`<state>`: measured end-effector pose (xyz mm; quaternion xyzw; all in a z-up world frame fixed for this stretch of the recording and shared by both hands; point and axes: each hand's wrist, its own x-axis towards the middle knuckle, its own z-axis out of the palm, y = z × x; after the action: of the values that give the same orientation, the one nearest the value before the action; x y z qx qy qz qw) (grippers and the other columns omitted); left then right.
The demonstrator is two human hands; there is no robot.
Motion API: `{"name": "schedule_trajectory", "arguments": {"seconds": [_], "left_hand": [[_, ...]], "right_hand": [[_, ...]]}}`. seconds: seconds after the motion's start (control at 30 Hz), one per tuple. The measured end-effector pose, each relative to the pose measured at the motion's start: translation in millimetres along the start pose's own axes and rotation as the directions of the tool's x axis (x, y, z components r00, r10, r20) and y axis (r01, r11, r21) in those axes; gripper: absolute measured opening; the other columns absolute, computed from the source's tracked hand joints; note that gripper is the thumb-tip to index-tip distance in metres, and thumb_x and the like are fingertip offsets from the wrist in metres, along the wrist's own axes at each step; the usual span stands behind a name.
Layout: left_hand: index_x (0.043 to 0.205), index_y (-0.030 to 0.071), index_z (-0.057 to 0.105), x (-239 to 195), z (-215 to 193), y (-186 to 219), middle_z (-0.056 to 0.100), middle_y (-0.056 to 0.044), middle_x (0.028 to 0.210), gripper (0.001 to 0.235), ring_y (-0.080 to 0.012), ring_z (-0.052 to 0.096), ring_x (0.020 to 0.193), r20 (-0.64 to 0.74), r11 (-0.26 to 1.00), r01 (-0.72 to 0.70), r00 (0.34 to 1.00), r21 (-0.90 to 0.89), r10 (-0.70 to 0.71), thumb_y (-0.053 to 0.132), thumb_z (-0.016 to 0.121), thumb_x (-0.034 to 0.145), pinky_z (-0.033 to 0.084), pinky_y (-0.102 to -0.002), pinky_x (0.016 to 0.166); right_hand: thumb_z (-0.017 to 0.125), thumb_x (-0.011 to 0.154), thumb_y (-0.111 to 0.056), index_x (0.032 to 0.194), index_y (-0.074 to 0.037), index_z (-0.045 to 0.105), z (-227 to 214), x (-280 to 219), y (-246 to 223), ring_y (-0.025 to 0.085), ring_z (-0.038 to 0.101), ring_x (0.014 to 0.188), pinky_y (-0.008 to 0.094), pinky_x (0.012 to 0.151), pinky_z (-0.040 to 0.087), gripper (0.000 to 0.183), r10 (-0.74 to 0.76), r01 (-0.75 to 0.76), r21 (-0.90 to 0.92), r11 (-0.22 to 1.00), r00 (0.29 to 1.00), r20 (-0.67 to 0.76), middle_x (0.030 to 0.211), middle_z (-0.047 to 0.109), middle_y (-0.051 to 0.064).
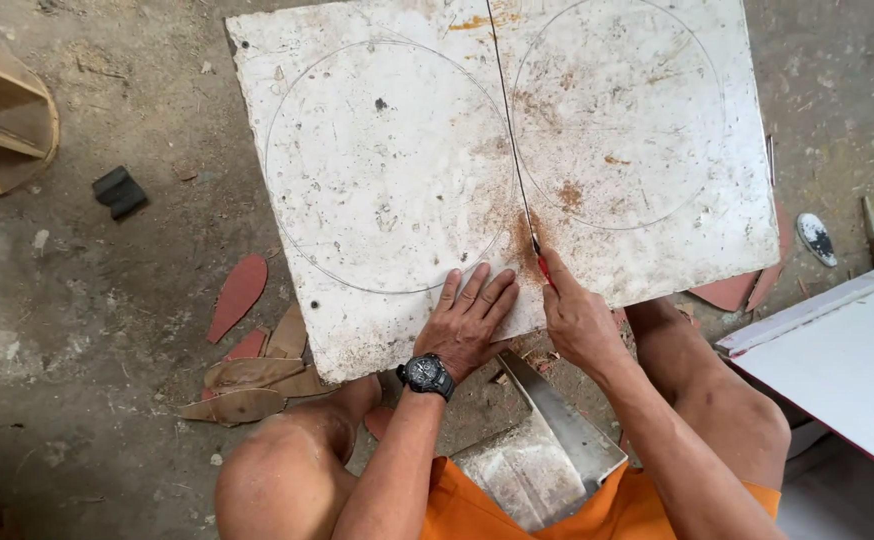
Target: Cutting a straight line through a board using a utility knife
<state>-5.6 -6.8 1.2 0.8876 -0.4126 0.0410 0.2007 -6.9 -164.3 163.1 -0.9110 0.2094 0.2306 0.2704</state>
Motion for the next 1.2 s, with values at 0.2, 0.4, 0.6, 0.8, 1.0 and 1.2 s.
{"name": "schedule_trajectory", "arguments": {"seconds": [0.2,0.4,0.6,0.8,1.0,1.2], "left_hand": [[0.159,0.021,0.037,-4.1,4.8,2.2,0.035,-0.004,0.167,0.091,-0.0319,0.028,0.155,-0.039,1.0,-0.009,0.999,0.026,0.01,0.06,0.069,0.084,0.016,-0.057,0.127],[0.16,0.022,0.035,-4.4,4.0,0.2,0.034,-0.004,0.167,0.091,-0.0317,0.027,0.156,-0.047,0.998,-0.007,0.999,0.068,0.01,0.062,0.066,0.084,0.016,-0.057,0.127],[0.16,0.021,0.034,-3.4,-1.6,-0.6,0.034,-0.004,0.167,0.099,-0.0326,0.028,0.155,-0.005,1.0,-0.008,1.0,0.028,0.008,0.058,0.073,0.078,0.018,-0.057,0.127],[0.161,0.022,0.033,-2.2,2.7,-3.4,0.033,-0.004,0.167,0.1,-0.0323,0.026,0.156,0.003,1.0,-0.009,1.0,0.015,0.009,0.059,0.074,0.077,0.017,-0.057,0.127],[0.16,0.017,0.038,2.8,-9.2,-7.4,0.034,-0.003,0.167,0.098,-0.0306,0.036,0.153,-0.026,0.985,-0.074,0.996,0.159,0.079,0.07,0.073,0.085,0.025,-0.057,0.125],[0.161,0.019,0.038,1.6,-6.8,-7.4,0.033,-0.002,0.168,0.097,-0.0299,0.036,0.153,-0.012,0.988,-0.063,0.998,0.143,0.065,0.069,0.072,0.086,0.025,-0.057,0.126]], "right_hand": [[0.041,0.097,-0.034,0.158,-0.037,0.033,-7.7,-62.8,34.7,0.053,0.062,0.112,0.063,0.101,0.047,0.062,0.119,-0.116,-0.043,0.992,0.991,0.062,0.123,0.065,0.031],[0.046,0.094,-0.034,0.158,-0.047,0.032,-6.5,-109.1,57.7,0.049,0.063,0.116,0.061,0.102,0.05,0.067,0.269,-0.271,0.008,0.963,0.96,0.073,0.134,0.066,0.017],[0.033,0.104,-0.021,0.163,-0.028,0.029,2.8,-10.8,0.9,0.046,0.073,0.095,0.059,0.087,0.057,0.06,0.123,-0.127,0.081,0.989,0.991,0.053,0.126,0.064,0.034],[0.033,0.107,-0.017,0.163,-0.023,0.028,-5.9,-12.9,-12.5,0.051,0.07,0.102,0.065,0.091,0.055,0.056,0.066,-0.069,0.055,0.996,0.997,0.05,0.132,0.058,0.037],[0.043,0.098,-0.029,0.158,-0.027,0.034,-6.5,-94.6,59.3,0.038,0.07,0.085,0.039,0.077,0.046,0.06,0.113,-0.113,0.011,0.994,0.993,0.039,0.118,0.065,0.012],[0.044,0.098,-0.028,0.153,-0.034,0.038,-0.4,-82.9,61.2,0.04,0.066,0.07,0.034,0.074,0.05,0.056,0.214,-0.214,-0.007,0.977,0.974,0.075,0.089,0.072,0.014]]}}
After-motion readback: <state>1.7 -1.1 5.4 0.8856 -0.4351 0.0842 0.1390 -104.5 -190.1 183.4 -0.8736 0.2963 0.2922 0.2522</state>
